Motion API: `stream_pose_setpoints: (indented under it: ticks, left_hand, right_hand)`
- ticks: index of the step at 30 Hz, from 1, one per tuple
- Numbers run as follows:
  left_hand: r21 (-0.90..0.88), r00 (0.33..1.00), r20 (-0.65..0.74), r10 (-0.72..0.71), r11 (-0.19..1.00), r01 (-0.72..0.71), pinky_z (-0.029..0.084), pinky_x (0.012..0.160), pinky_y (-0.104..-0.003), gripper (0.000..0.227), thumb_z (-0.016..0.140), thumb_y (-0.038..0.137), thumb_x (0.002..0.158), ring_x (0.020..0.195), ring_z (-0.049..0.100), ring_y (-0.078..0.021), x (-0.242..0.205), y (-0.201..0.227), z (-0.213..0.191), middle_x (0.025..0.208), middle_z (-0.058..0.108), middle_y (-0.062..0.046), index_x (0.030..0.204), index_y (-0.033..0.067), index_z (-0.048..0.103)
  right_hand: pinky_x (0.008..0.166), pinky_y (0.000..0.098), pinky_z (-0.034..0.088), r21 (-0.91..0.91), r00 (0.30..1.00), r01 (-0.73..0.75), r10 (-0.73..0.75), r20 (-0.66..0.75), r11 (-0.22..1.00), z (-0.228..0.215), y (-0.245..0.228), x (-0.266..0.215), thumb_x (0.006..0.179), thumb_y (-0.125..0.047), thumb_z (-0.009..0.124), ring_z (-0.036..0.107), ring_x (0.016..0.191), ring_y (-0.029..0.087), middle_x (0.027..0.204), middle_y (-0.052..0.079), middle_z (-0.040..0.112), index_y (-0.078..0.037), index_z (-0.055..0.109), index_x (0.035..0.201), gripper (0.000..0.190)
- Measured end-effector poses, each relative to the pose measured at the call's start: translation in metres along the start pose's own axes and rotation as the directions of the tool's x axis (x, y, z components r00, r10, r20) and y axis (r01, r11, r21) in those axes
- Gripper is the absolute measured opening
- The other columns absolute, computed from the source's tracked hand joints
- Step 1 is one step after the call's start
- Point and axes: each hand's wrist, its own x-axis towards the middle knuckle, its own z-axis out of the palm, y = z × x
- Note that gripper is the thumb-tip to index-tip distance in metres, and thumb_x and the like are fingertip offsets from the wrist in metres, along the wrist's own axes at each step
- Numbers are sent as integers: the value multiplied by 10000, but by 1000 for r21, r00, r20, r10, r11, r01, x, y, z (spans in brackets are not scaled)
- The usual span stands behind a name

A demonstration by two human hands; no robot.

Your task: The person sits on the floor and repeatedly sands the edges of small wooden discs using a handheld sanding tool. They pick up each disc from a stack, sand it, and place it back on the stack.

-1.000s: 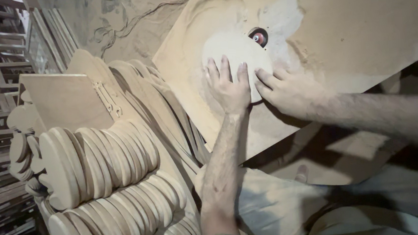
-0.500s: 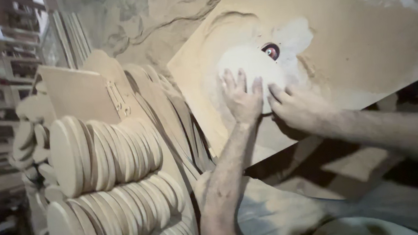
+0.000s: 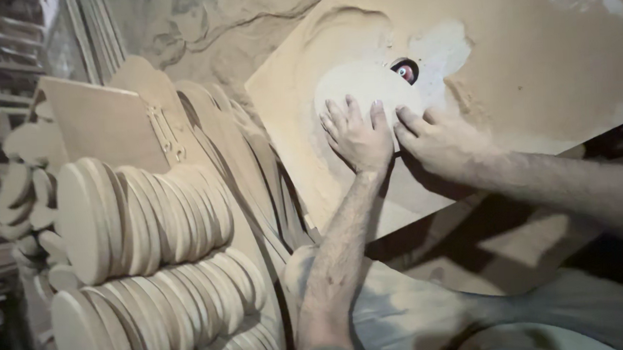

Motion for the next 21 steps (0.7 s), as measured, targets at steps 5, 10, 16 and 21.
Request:
stream_pose_setpoints:
  ticks: [5,10,16,21]
  left_hand:
    - [20,961,217,172,983,-181,288,1242,-585,837,761,583,802,1501,322,-532,23,-18,-26,1596,397,-291,1458,96,581]
    - [-218,562,652,509,835,-505,204,1202,-651,1251,874,726,462,1522,148,-588,92,-57,-74,1662,172,-319,1544,229,489]
    - [-226,260,687,679,539,-811,179,1182,-727,1341,860,840,392,1503,151,-599,140,-41,-62,1662,167,-300,1547,287,462]
    - [-315,209,645,736,504,-804,207,1201,-719,1308,867,798,422,1510,180,-603,146,-40,-50,1669,187,-295,1561,295,465]
  right_hand:
    - [827,385,568,54,994,-97,100,-47,994,-1,-3,2,809,-212,592,684,891,291,1302,222,635,29,669,1212,476]
    - [864,402,557,111,992,-124,125,-2,986,-2,-2,-1,826,-199,570,681,933,302,1343,230,615,25,672,1184,435]
    - [899,421,537,140,990,-138,138,3,981,3,1,-3,806,-208,569,673,958,308,1345,256,603,81,651,1215,508]
    - [866,418,538,189,991,-135,132,33,973,12,1,-3,804,-197,582,668,961,313,1339,272,598,108,647,1222,521]
